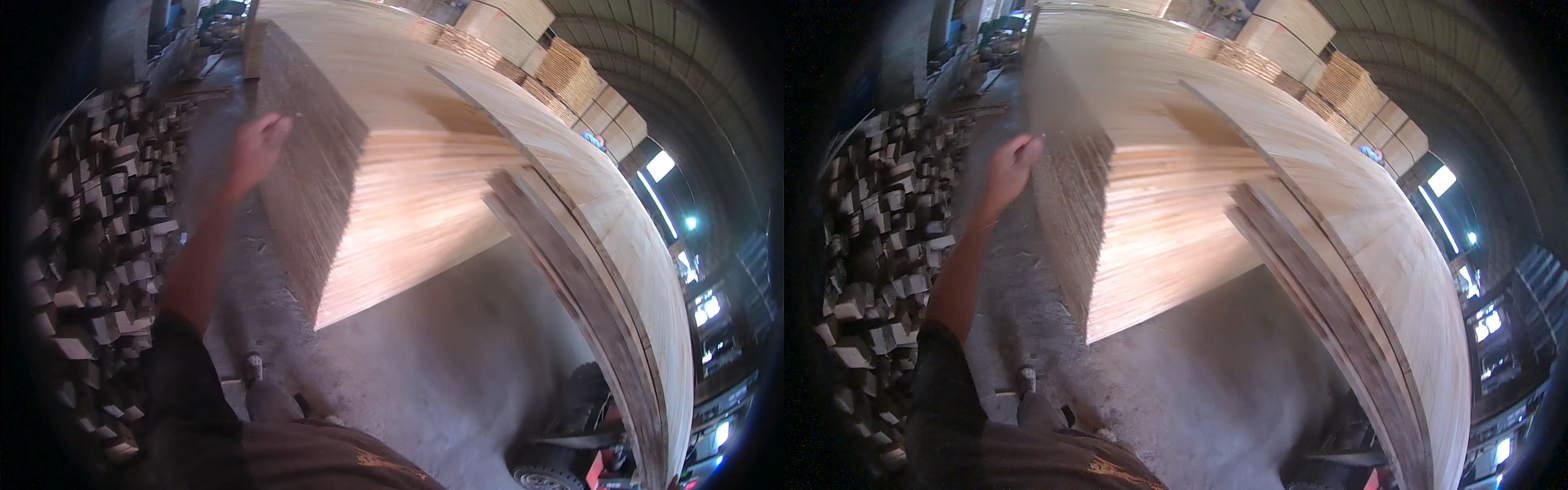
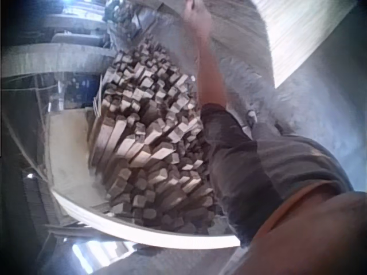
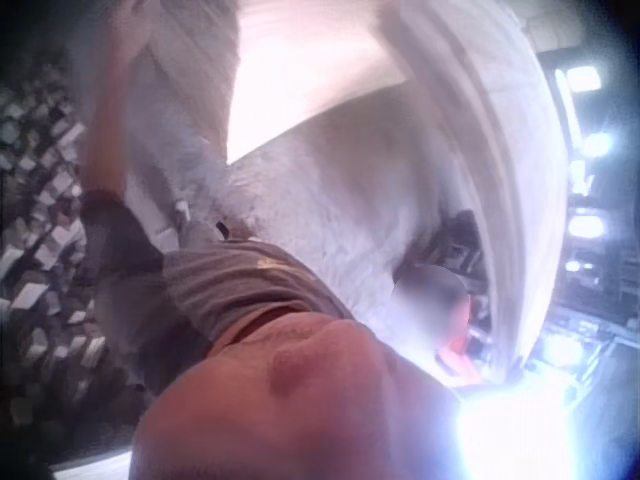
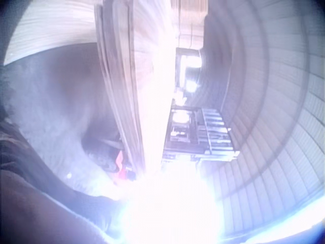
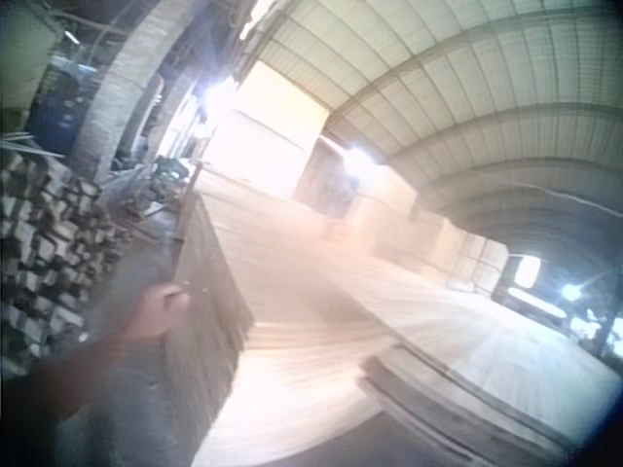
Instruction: The person repeatedly lifts individual wooden planks from a stack and places them onto another stack. The person also briefly operates a forklift to reposition a stack of planks before resuming manual stacking.
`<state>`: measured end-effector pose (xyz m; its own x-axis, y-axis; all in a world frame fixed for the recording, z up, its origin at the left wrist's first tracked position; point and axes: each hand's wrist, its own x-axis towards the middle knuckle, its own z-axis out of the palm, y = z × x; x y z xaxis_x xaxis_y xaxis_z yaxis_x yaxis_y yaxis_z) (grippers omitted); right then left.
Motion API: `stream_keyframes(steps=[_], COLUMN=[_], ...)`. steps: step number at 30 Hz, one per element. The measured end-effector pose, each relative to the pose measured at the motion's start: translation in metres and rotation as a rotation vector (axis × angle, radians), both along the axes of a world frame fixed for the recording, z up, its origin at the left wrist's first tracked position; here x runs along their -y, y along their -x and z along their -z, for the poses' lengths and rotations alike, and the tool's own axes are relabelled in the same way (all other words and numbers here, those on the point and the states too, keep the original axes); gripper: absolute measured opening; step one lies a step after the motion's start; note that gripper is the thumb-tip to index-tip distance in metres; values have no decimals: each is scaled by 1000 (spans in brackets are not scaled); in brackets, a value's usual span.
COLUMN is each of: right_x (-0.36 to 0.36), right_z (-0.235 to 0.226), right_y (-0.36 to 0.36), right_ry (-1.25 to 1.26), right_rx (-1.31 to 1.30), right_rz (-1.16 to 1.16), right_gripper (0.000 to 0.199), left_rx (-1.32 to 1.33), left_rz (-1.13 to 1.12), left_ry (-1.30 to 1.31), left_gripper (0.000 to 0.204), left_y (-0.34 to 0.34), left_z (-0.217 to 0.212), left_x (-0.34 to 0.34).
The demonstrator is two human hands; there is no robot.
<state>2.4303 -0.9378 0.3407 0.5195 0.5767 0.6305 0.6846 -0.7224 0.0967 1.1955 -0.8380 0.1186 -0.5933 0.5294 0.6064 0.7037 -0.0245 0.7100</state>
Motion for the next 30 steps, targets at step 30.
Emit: stream_keyframes(steps=[30], right_x=[-346], right_z=[78], right_y=[1209], right_ry=[-42], right_rx=[-536], right_rz=[-708], right_gripper=[45], left_rx=[-89], left_rz=[370], left_ry=[550], left_gripper=[22], left_y=[715], left_z=[-156], left_x=[-511])
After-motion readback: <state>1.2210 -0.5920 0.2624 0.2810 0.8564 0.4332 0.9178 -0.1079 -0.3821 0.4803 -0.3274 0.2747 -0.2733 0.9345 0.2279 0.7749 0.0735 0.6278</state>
